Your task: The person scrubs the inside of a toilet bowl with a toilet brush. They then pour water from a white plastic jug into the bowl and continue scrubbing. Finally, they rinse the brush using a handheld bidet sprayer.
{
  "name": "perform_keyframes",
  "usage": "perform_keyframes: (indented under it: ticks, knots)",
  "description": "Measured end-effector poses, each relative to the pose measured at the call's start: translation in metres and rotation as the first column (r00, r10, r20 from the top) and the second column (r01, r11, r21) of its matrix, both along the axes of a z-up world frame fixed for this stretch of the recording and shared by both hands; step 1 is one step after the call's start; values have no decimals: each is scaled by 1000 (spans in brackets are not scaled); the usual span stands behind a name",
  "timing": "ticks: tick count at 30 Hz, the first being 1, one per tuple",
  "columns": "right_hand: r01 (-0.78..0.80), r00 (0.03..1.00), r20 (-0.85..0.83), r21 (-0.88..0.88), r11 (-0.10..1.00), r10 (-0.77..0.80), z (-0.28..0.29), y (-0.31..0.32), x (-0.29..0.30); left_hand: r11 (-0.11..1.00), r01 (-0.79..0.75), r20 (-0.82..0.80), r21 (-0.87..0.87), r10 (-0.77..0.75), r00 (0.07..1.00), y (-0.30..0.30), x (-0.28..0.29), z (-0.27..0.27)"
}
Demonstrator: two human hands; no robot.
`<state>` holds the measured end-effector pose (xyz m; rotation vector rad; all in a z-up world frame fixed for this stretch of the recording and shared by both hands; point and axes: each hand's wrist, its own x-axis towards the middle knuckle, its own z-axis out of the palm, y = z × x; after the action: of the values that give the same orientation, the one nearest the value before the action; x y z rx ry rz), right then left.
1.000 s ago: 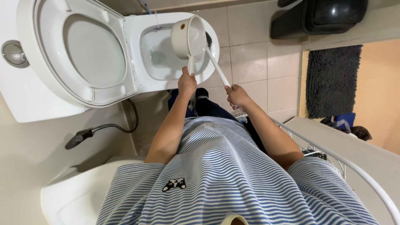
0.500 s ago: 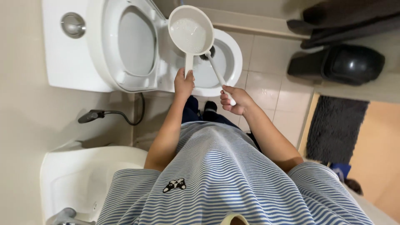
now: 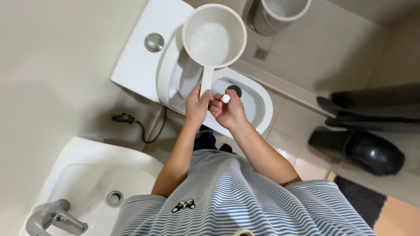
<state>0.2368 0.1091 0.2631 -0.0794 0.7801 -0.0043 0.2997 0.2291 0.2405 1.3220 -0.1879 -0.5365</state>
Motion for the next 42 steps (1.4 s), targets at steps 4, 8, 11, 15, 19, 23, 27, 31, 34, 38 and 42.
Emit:
perform_keyframes:
  ticks: [4, 8, 11, 15, 19, 23, 27, 31, 34, 38, 42]
  knots:
    - [-13, 997, 80, -45, 999, 16, 0, 6, 21, 999, -34, 42, 13, 34, 999, 9, 15, 21]
    - [-25, 980, 200, -4, 1000, 25, 17, 11, 35, 999, -26, 30, -47, 27, 999, 17, 29, 36]
    - [-37, 979, 200, -32, 999, 43, 30, 17, 50, 998, -59, 46, -32, 61, 997, 22, 43, 49]
    - [-27, 986, 160, -60, 998, 36, 23, 24, 75, 989, -144, 14, 19, 144, 989, 23, 60, 65]
    - [-12, 994, 111, -106, 994, 24, 19, 34, 99, 977, -214, 49, 28, 212, 976, 20, 84, 51]
    - [-7, 1000, -9, -157, 988, 6, -2, 41, 113, 965, -250, 72, 81, 244, 967, 22, 112, 48]
    - [-36, 998, -53, -198, 980, 26, -14, 47, 119, 957, -264, 28, 119, 263, 964, 29, 141, 40]
    - [-81, 994, -83, -202, 976, 65, -22, 51, 121, 953, -271, 18, 137, 272, 962, 35, 154, 22]
    - [-68, 996, -70, -199, 978, 55, -23, 53, 122, 940, -291, -13, 176, 298, 955, 35, 158, 3]
    - [-37, 995, -99, -191, 981, 18, -27, 59, 116, 955, -259, -82, 147, 272, 959, 39, 155, 4]
    - [-28, 995, -98, -184, 982, 10, -32, 58, 106, 977, -192, -208, 88, 207, 956, 42, 158, 9]
